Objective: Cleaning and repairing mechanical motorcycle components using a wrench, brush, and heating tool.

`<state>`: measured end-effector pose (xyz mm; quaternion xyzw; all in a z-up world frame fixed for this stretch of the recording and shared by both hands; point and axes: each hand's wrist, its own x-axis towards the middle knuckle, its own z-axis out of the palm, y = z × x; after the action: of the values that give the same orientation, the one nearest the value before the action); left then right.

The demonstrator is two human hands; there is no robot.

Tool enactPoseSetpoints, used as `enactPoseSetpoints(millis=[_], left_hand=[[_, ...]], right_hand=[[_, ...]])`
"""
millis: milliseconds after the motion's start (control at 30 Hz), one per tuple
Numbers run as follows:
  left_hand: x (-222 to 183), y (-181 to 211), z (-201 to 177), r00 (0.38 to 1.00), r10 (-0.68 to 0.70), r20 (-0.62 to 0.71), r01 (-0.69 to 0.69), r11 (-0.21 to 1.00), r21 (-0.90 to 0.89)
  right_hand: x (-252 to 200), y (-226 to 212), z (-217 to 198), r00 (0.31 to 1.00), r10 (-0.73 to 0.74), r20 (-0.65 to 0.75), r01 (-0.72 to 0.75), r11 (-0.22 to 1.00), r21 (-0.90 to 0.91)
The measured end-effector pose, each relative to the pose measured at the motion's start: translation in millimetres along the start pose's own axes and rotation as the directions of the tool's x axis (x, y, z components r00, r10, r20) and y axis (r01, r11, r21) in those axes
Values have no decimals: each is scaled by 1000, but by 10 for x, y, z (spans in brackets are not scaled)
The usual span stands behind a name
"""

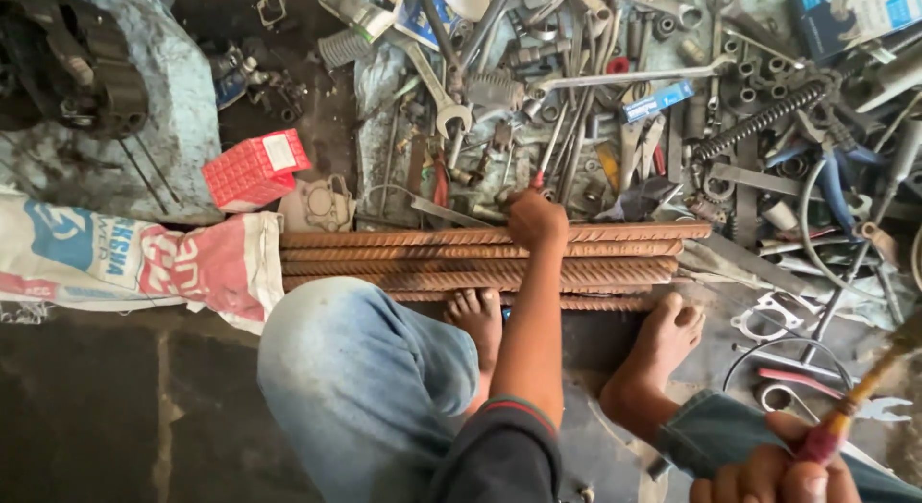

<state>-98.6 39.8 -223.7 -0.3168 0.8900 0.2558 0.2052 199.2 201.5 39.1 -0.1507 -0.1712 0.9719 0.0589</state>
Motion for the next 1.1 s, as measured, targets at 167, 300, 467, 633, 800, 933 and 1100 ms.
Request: enactPoseSetpoints(millis=[167, 300, 467, 633, 800, 933, 1100], left_hand=[[167, -398, -216, 994, 65, 83, -44, 971, -235], [-126, -90, -1175, 752, 542, 376, 282, 251, -926], [-1053, 405, -2497, 477, 865, 156, 284, 17, -959], [-1878, 216, -3140, 281, 947, 158, -452, 276, -848], [-2107, 89, -3217, 285, 957, 41, -523, 192, -831], [-2211, 97, -3270, 325, 945, 22, -515, 197, -834], [-2203, 103, -3243, 271, 963, -6, -538, 146, -830]], right_hand=[[-111, 80, 266, 992, -33, -121, 12, 984, -176], [-75, 127, 368, 997, -73, -37, 61, 966, -251], [79, -308, 38, 933, -302, 194, 353, 679, -643], [69, -139, 1386, 897, -405, 175, 209, 41, -977], [190, 85, 1588, 912, -369, 176, 159, -78, -984], [152, 148, 1510, 908, -390, 154, 126, -97, -987], [157, 113, 1462, 877, -450, 170, 160, -60, -985]])
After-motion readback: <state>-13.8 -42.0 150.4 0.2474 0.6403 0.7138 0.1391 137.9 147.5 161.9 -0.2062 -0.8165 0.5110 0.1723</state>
